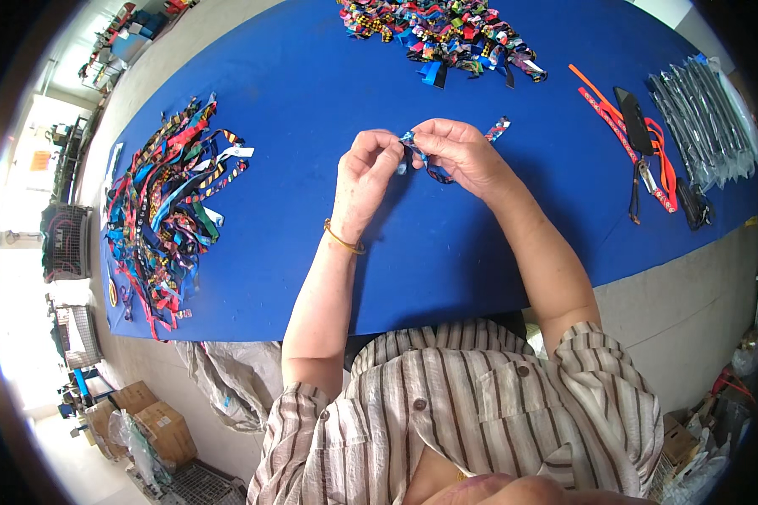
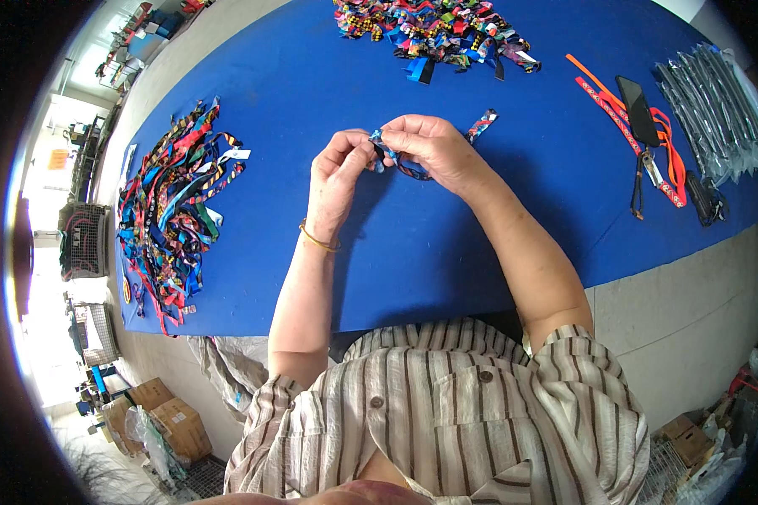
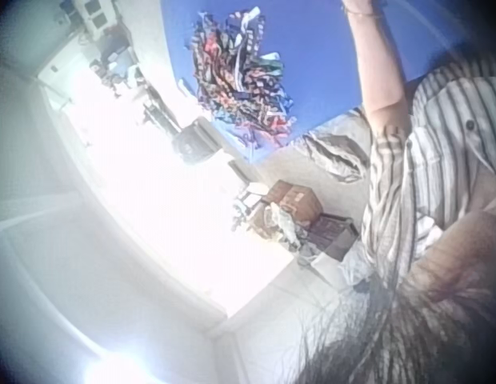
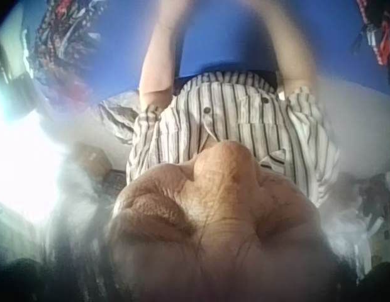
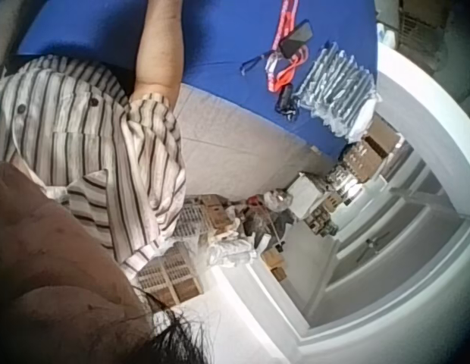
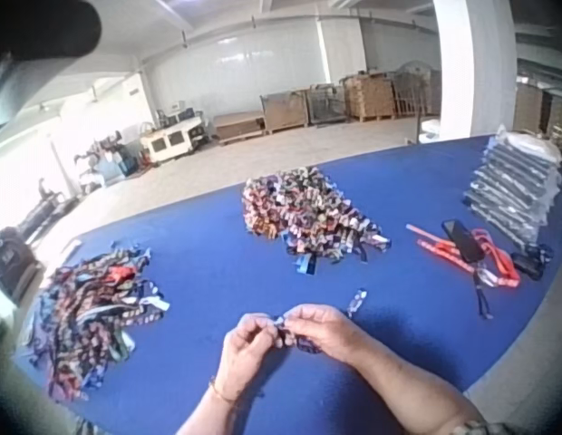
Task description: The person picks up a fabric strap from a pile, ties it into a bow by hand, and places it onto a stack on the table. The person then picks up a smartphone from the table and answers an incoming call.
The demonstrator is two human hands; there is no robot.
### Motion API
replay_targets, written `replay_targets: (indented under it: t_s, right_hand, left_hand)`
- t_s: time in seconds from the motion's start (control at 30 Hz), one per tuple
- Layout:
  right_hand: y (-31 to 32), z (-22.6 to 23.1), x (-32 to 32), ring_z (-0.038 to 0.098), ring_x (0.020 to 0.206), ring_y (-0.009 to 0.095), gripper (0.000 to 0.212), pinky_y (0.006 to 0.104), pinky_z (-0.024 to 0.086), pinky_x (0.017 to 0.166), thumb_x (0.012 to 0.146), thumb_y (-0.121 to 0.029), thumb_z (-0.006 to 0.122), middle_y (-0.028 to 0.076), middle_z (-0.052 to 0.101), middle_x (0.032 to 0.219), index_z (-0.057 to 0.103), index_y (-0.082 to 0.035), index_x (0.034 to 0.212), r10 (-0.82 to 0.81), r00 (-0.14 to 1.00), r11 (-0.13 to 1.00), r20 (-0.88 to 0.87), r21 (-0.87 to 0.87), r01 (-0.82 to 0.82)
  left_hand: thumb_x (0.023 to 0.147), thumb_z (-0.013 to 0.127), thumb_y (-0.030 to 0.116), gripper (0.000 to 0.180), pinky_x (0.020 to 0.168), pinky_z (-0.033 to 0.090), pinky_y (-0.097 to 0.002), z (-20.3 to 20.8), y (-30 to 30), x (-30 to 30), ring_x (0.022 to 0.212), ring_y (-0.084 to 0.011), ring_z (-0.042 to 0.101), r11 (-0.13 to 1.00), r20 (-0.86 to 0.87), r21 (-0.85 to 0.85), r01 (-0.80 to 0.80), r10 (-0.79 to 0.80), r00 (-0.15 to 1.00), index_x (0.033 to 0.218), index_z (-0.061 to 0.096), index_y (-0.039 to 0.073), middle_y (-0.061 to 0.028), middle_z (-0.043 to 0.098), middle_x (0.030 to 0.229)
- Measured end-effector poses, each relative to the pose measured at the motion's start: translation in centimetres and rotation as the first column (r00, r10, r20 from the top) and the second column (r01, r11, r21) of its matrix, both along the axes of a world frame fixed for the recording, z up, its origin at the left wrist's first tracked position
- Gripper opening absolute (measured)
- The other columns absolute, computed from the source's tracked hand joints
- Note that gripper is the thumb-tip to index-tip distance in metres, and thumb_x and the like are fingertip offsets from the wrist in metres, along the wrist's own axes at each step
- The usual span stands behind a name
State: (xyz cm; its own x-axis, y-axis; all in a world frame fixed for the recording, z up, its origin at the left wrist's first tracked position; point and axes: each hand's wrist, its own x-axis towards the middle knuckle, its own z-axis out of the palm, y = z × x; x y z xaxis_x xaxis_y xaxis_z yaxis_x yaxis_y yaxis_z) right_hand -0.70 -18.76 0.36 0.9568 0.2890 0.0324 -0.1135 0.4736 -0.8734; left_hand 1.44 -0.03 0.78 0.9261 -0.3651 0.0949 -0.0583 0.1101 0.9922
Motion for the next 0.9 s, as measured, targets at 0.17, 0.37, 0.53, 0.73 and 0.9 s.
replay_targets:
  t_s: [0.17, 0.37, 0.53, 0.73, 0.9]
  right_hand:
    - [0.0, -0.4, 0.1, 0.06, 0.084, 0.013, 0.02, 0.0257, 0.049, 0.079, 0.099, -0.017, 0.06, 0.005, 0.066, 0.095, 0.065, 0.0, 0.108, 0.003, 1.0, 0.999, -0.015, 0.039, -0.003]
    - [0.3, -0.1, -0.1, 0.058, 0.078, 0.011, 0.02, 0.0255, 0.048, 0.075, 0.099, -0.02, 0.062, 0.004, 0.063, 0.089, 0.063, -0.002, 0.106, -0.031, 0.997, 0.996, -0.067, 0.081, 0.036]
    - [0.4, 0.0, -0.1, 0.055, 0.075, 0.011, 0.019, 0.025, 0.047, 0.071, 0.099, -0.022, 0.063, 0.003, 0.062, 0.087, 0.063, -0.003, 0.104, -0.108, 0.988, 0.993, -0.111, 0.026, 0.112]
    - [0.5, -0.9, 0.2, 0.058, 0.078, 0.006, 0.02, 0.0227, 0.047, 0.071, 0.097, -0.023, 0.067, 0.001, 0.066, 0.088, 0.067, -0.003, 0.101, -0.166, 0.986, 0.981, -0.032, -0.109, 0.162]
    - [1.1, -0.6, -0.1, 0.063, 0.082, 0.007, 0.014, 0.0218, 0.051, 0.074, 0.095, -0.015, 0.069, 0.003, 0.069, 0.09, 0.068, -0.002, 0.1, -0.111, 0.994, 0.974, -0.011, -0.2, 0.107]
  left_hand:
    - [0.098, 0.061, 0.009, 0.012, 0.076, 0.047, -0.0221, -0.1, 0.3, 0.2, 0.084, -0.0085, 0.059, 0.996, -0.023, -0.066, 0.066, -0.067, 0.997, 0.105, 0.061, -0.001, -0.003, 0.067, 0.093]
    - [0.099, 0.062, 0.01, 0.014, 0.075, 0.051, -0.0243, 0.4, 0.5, 0.0, 0.082, -0.0135, 0.066, 0.964, -0.148, -0.239, 0.119, -0.157, 0.976, 0.104, 0.06, -0.003, -0.0098, 0.071, 0.094]
    - [0.099, 0.061, 0.011, 0.014, 0.061, 0.055, -0.0275, 0.6, 1.4, 0.1, 0.07, -0.0178, 0.069, 0.959, -0.3, -0.255, 0.127, -0.203, 0.932, 0.104, 0.06, -0.002, -0.0131, 0.071, 0.088]
    - [0.1, 0.06, 0.013, 0.015, 0.05, 0.052, -0.0264, -0.2, 1.1, 0.0, 0.055, -0.0172, 0.064, 0.97, -0.335, -0.219, 0.102, -0.173, 0.926, 0.102, 0.06, -0.002, -0.0137, 0.07, 0.081]
    - [0.101, 0.057, 0.011, 0.014, 0.048, 0.051, -0.0258, -0.8, 1.0, -0.2, 0.052, -0.0162, 0.061, 0.984, -0.276, -0.17, 0.058, -0.104, 0.956, 0.102, 0.06, -0.002, -0.0142, 0.07, 0.081]
